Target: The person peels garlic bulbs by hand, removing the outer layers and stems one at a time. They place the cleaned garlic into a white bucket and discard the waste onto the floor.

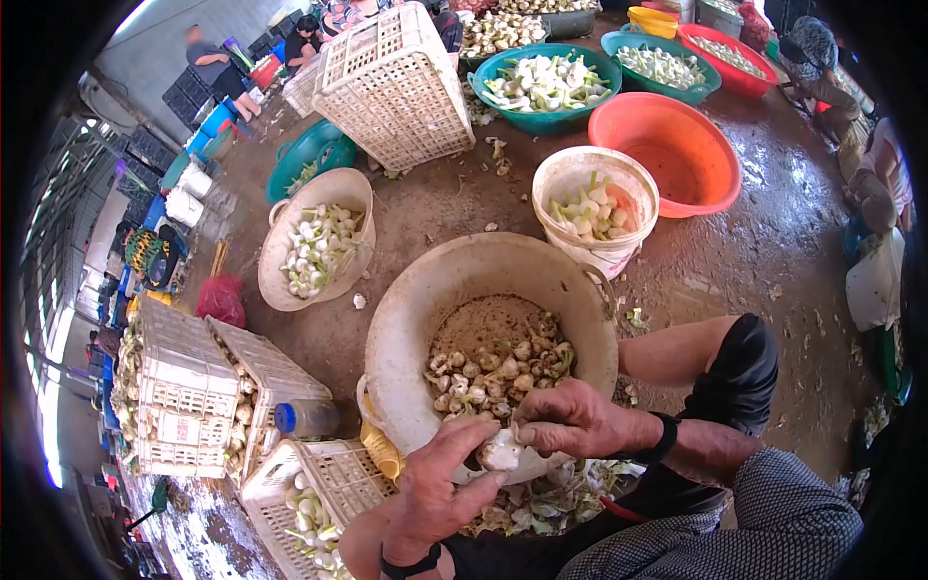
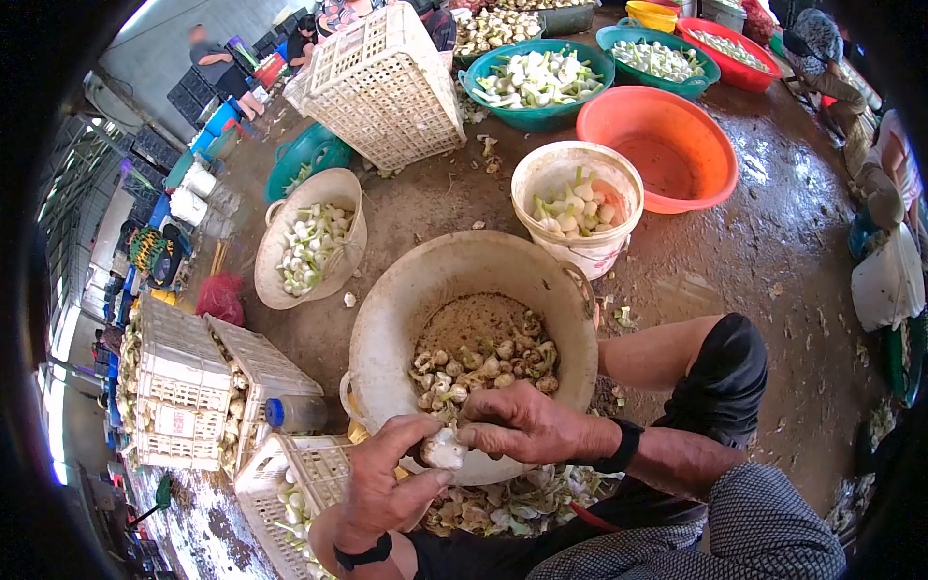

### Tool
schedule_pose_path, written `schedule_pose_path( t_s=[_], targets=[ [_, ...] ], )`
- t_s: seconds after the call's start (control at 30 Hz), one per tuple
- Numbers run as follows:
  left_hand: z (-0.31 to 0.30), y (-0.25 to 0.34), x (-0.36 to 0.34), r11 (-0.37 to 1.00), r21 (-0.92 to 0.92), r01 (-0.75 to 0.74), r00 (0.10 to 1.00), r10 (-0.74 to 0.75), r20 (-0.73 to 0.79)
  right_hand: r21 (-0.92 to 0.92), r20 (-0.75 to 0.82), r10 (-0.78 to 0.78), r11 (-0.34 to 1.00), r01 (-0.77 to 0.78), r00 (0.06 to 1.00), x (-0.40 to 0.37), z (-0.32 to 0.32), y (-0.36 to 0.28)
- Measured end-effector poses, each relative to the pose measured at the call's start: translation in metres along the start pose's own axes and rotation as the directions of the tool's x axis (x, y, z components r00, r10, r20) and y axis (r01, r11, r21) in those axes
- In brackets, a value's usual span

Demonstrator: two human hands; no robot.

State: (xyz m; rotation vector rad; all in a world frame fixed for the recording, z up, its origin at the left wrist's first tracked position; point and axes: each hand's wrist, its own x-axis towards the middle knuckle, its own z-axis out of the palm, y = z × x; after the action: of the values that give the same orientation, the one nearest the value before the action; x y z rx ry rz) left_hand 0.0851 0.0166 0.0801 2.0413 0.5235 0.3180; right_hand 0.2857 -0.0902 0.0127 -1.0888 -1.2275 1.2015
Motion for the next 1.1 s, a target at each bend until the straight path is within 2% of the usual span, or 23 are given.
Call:
schedule_pose_path(
  t_s=[0.03, 0.17, 0.23, 0.27, 0.33, 0.37, 0.4, 0.43, 0.47, 0.5, 0.57, 0.6, 0.63, 0.67, 0.7, 0.73, 0.77, 0.8, 0.87, 0.93, 1.0, 1.07, 1.1],
  targets=[
    [0.000, 0.000, 0.000, 0.999, 0.029, -0.018, 1.000, 0.018, 0.001, -0.114, 0.010, -0.108, 0.988, 0.108, 0.994, 0.001, 0.000, 0.003],
    [-0.002, -0.001, -0.001, 0.999, -0.039, -0.019, 1.000, 0.020, 0.023, -0.043, -0.019, -0.091, 0.995, 0.090, 0.996, 0.002, 0.004, -0.004],
    [-0.002, -0.003, -0.002, 0.986, -0.169, 0.015, 0.999, -0.010, 0.033, -0.215, -0.091, -0.266, 0.946, 0.242, 0.960, 0.005, 0.011, 0.013],
    [-0.002, -0.004, -0.004, 0.986, -0.168, 0.014, 0.999, -0.008, 0.036, -0.215, -0.094, -0.267, 0.946, 0.243, 0.959, 0.005, 0.012, 0.019],
    [-0.002, -0.005, -0.007, 0.954, -0.298, 0.030, 0.999, -0.021, 0.034, -0.364, -0.031, -0.174, 0.919, 0.151, 0.984, 0.004, 0.013, 0.031],
    [-0.003, -0.005, -0.008, 0.954, -0.298, 0.030, 0.999, -0.022, 0.033, -0.404, -0.016, -0.096, 0.911, 0.082, 0.995, 0.003, 0.014, 0.041],
    [-0.005, -0.003, -0.009, 0.912, -0.409, 0.033, 0.999, -0.022, 0.032, -0.403, -0.015, -0.097, 0.911, 0.083, 0.995, 0.001, 0.015, 0.054],
    [-0.007, -0.002, -0.010, 0.858, -0.513, 0.034, 0.999, -0.021, 0.032, -0.532, 0.069, -0.047, 0.843, 0.077, 0.997, -0.001, 0.017, 0.068],
    [-0.009, -0.002, -0.011, 0.859, -0.511, 0.034, 0.999, -0.019, 0.033, -0.649, 0.141, 0.013, 0.756, 0.083, 0.990, -0.004, 0.019, 0.082],
    [-0.012, -0.002, -0.013, 0.801, -0.598, 0.018, 0.999, 0.001, 0.032, -0.661, 0.165, -0.037, 0.737, 0.139, 0.986, -0.006, 0.024, 0.088],
    [-0.018, 0.000, -0.018, 0.690, -0.722, 0.039, 0.999, -0.017, 0.037, -0.589, 0.172, -0.104, 0.786, 0.187, 0.980, -0.005, 0.025, 0.088],
    [-0.019, -0.001, -0.019, 0.690, -0.722, 0.038, 0.999, -0.019, 0.034, -0.511, 0.179, -0.166, 0.827, 0.236, 0.970, -0.003, 0.025, 0.082],
    [-0.020, -0.003, -0.019, 0.679, -0.734, -0.005, 0.998, 0.051, 0.041, -0.426, 0.111, -0.166, 0.883, 0.198, 0.980, 0.000, 0.023, 0.075],
    [-0.020, -0.005, -0.019, 0.665, -0.746, -0.046, 0.991, 0.123, 0.048, -0.427, 0.114, -0.166, 0.882, 0.199, 0.980, 0.002, 0.018, 0.060],
    [-0.020, -0.008, -0.019, 0.664, -0.746, -0.048, 0.991, 0.125, 0.047, -0.175, 0.058, 0.007, 0.985, 0.003, 0.998, 0.004, 0.014, 0.043],
    [-0.020, -0.011, -0.018, 0.650, -0.757, -0.068, 0.985, 0.162, 0.050, 0.098, 0.050, 0.189, 0.976, -0.193, 0.981, 0.006, 0.009, 0.033],
    [-0.020, -0.013, -0.018, 0.634, -0.768, -0.088, 0.978, 0.199, 0.053, 0.195, 0.063, 0.176, 0.963, -0.185, 0.982, 0.006, 0.005, 0.028],
    [-0.020, -0.011, -0.019, 0.634, -0.769, -0.089, 0.978, 0.201, 0.052, 0.194, 0.063, 0.176, 0.964, -0.185, 0.982, 0.007, 0.003, 0.021],
    [-0.020, -0.006, -0.022, 0.632, -0.775, 0.004, 0.991, 0.100, 0.086, 0.264, 0.074, 0.077, 0.960, -0.094, 0.994, 0.002, 0.003, 0.000],
    [-0.018, -0.007, -0.024, 0.623, -0.782, 0.025, 0.993, 0.073, 0.090, 0.278, 0.103, 0.094, 0.953, -0.119, 0.990, -0.002, 0.005, -0.007],
    [-0.015, -0.005, -0.021, 0.616, -0.787, 0.045, 0.994, 0.050, 0.096, 0.114, 0.137, -0.122, 0.988, 0.107, 0.983, 0.000, 0.009, -0.003],
    [-0.010, 0.000, -0.016, 0.642, -0.766, -0.035, 0.997, 0.072, 0.015, 0.048, 0.118, -0.141, 0.989, 0.137, 0.983, -0.001, 0.007, 0.000],
    [-0.009, -0.001, -0.015, 0.643, -0.765, -0.035, 0.997, 0.072, 0.015, -0.041, 0.079, -0.190, 0.980, 0.194, 0.979, -0.001, 0.006, 0.000]
  ],
)
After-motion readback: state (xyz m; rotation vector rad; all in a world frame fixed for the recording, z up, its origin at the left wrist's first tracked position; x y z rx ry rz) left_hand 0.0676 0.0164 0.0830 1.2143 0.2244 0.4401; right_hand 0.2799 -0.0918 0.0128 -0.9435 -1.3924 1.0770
